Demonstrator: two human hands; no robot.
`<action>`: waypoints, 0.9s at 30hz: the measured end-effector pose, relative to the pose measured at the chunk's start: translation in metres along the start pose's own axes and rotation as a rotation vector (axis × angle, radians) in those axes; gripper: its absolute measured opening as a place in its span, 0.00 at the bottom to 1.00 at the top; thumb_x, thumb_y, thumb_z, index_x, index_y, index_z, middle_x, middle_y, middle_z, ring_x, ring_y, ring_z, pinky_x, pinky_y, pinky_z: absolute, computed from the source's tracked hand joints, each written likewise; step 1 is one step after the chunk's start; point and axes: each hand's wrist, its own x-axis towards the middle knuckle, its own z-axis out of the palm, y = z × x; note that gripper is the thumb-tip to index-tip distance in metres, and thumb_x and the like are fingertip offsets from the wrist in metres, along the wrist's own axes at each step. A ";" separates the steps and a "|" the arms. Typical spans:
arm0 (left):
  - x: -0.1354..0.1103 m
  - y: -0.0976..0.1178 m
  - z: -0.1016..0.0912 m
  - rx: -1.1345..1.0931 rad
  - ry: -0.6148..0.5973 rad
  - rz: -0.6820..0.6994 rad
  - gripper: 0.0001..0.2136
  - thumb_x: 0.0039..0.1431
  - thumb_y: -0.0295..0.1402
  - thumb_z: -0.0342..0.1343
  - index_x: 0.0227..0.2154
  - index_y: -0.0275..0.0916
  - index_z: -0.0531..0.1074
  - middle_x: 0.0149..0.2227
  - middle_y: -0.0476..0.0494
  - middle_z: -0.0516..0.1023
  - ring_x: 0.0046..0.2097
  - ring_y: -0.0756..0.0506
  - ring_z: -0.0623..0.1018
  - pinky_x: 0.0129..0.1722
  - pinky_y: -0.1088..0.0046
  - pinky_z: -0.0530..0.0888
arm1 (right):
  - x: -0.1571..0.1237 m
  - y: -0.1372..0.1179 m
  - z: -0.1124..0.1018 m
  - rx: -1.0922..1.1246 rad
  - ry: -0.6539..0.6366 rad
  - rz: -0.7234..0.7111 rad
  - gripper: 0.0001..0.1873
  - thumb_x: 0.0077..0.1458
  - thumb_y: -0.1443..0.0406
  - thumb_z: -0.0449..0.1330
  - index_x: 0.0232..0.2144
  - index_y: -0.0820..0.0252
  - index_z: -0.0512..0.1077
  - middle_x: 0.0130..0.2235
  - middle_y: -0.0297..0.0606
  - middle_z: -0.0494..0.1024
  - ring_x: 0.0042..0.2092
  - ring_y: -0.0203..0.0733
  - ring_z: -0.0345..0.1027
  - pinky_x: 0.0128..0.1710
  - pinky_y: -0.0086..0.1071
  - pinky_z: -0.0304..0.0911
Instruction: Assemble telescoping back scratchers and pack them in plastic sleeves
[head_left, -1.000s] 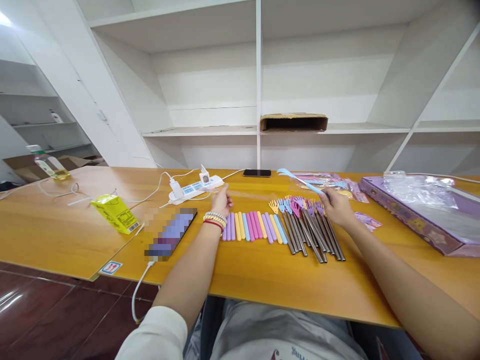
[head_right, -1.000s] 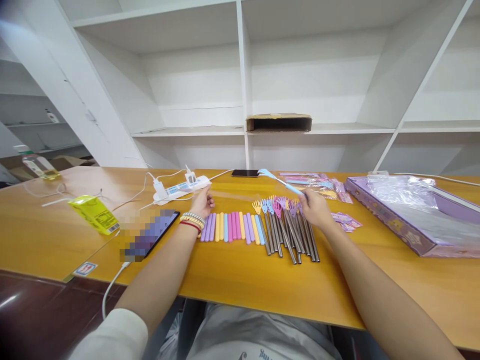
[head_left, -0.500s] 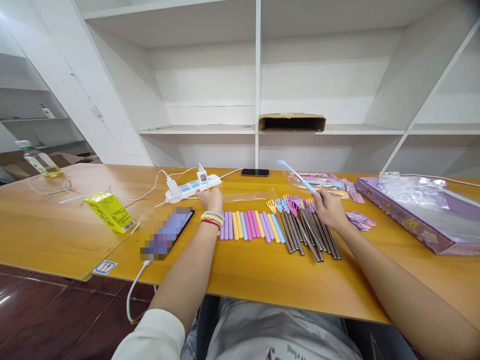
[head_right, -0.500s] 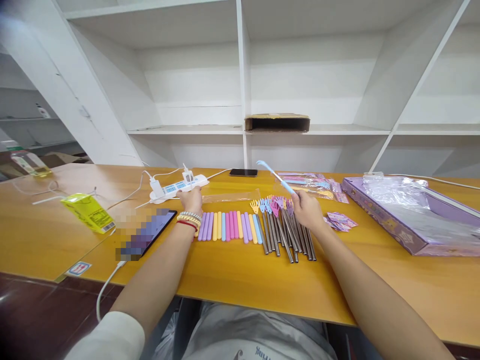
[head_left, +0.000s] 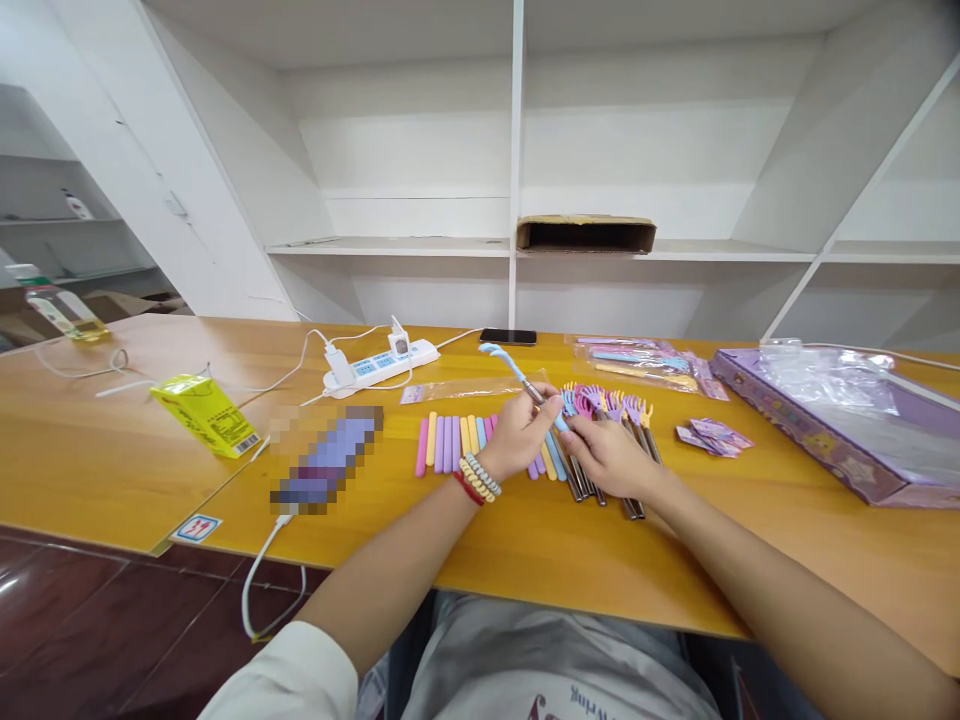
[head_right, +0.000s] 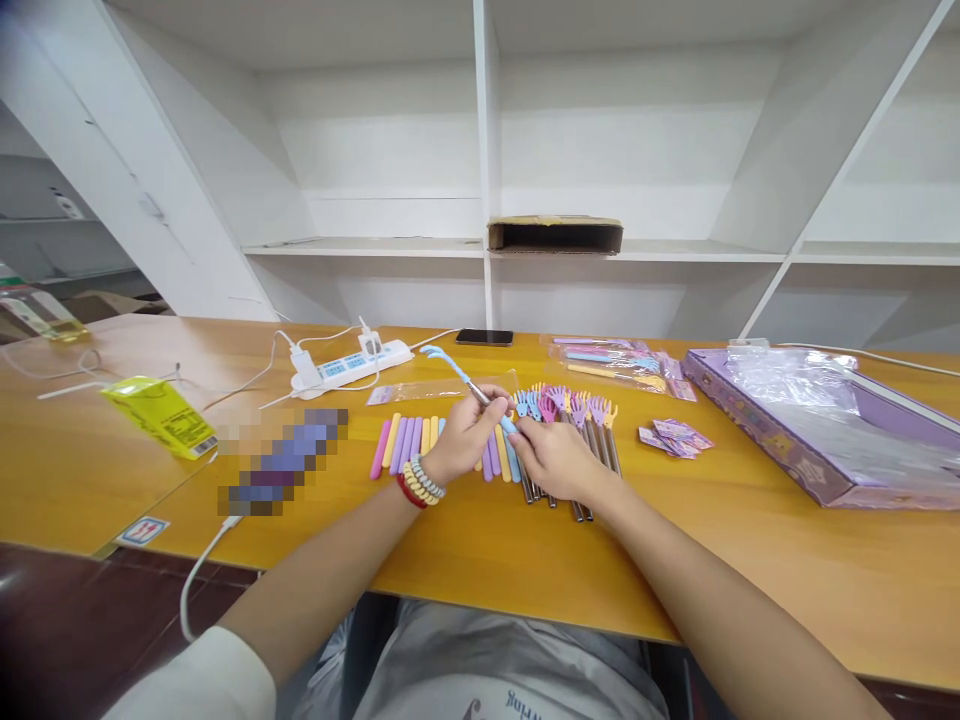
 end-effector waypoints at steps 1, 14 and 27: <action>-0.001 0.001 0.001 -0.022 -0.004 -0.010 0.11 0.58 0.40 0.50 0.31 0.38 0.70 0.33 0.44 0.74 0.37 0.47 0.72 0.41 0.72 0.67 | 0.000 -0.001 0.000 -0.012 0.002 -0.019 0.14 0.61 0.59 0.45 0.30 0.59 0.64 0.23 0.34 0.70 0.24 0.35 0.62 0.26 0.29 0.52; 0.005 0.010 -0.024 0.698 -0.060 0.070 0.19 0.54 0.48 0.53 0.17 0.39 0.65 0.14 0.49 0.61 0.22 0.48 0.64 0.26 0.73 0.52 | -0.002 0.029 -0.011 0.503 0.288 0.037 0.16 0.58 0.54 0.51 0.40 0.60 0.65 0.27 0.35 0.71 0.27 0.36 0.63 0.28 0.30 0.58; 0.011 -0.002 -0.030 1.333 -0.251 0.241 0.20 0.64 0.45 0.37 0.35 0.39 0.70 0.31 0.43 0.77 0.32 0.45 0.76 0.27 0.72 0.59 | 0.010 0.043 -0.023 0.701 0.393 0.397 0.23 0.55 0.50 0.54 0.19 0.62 0.65 0.17 0.32 0.66 0.18 0.30 0.58 0.20 0.25 0.54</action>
